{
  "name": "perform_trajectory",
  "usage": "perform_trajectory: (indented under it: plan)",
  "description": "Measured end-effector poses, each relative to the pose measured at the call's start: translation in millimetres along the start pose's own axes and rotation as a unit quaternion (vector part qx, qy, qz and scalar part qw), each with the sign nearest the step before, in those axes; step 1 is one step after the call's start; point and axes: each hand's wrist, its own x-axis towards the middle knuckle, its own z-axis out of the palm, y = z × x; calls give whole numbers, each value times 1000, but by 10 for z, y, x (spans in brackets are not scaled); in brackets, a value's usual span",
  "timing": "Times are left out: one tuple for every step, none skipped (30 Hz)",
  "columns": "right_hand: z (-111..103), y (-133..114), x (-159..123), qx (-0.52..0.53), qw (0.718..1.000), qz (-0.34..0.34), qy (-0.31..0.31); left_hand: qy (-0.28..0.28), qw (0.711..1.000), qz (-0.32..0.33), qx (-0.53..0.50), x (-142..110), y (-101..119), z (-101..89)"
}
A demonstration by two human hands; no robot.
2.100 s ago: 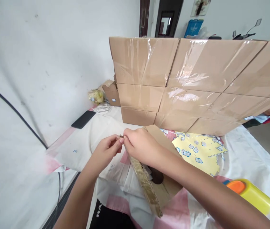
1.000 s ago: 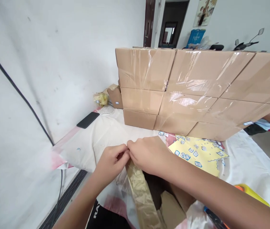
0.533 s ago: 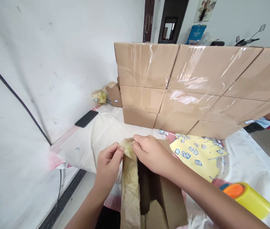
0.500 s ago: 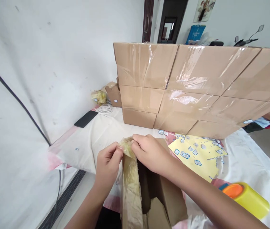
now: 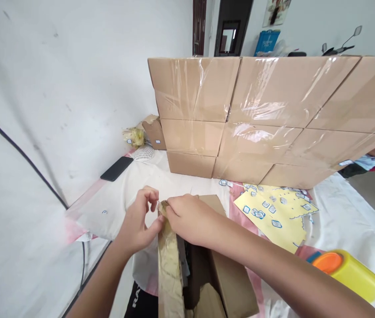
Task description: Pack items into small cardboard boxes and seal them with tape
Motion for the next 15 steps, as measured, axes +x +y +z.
perform_trajectory:
  plan:
    - [27,44,26,3,1000,-8,7,-25,997,43,66,61,-1,-65]
    - [47,82,52,5,1000,-15,15,-48,987,91,121,119,-2,-122]
    - [60,114,77,6,1000,-22,22,-66,973,141,170,171,-6,-170]
    - [65,136,99,6,999,-25,28,-72,955,190,214,214,-15,-206]
    - [63,150,118,5,999,-22,36,-63,936,231,259,245,-29,-231]
    - [57,157,135,1,999,-13,44,-46,914,266,301,264,-45,-246]
    - [48,158,149,-3,999,0,51,-27,894,294,338,272,-63,-251]
    - [40,158,162,-5,998,13,58,-11,875,316,365,269,-79,-249]
    - [33,158,175,-3,998,24,65,1,861,334,384,256,-92,-240]
    - [30,161,187,2,997,30,71,8,850,346,396,236,-100,-228]
    - [29,170,199,9,997,33,75,13,844,355,402,210,-101,-213]
    - [30,185,211,17,997,34,74,18,842,359,403,179,-95,-198]
    - [32,209,224,26,996,34,73,24,843,360,400,144,-82,-184]
    - [33,241,237,35,996,36,73,28,845,358,397,105,-61,-175]
    - [33,281,251,43,995,39,77,34,848,355,393,65,-34,-170]
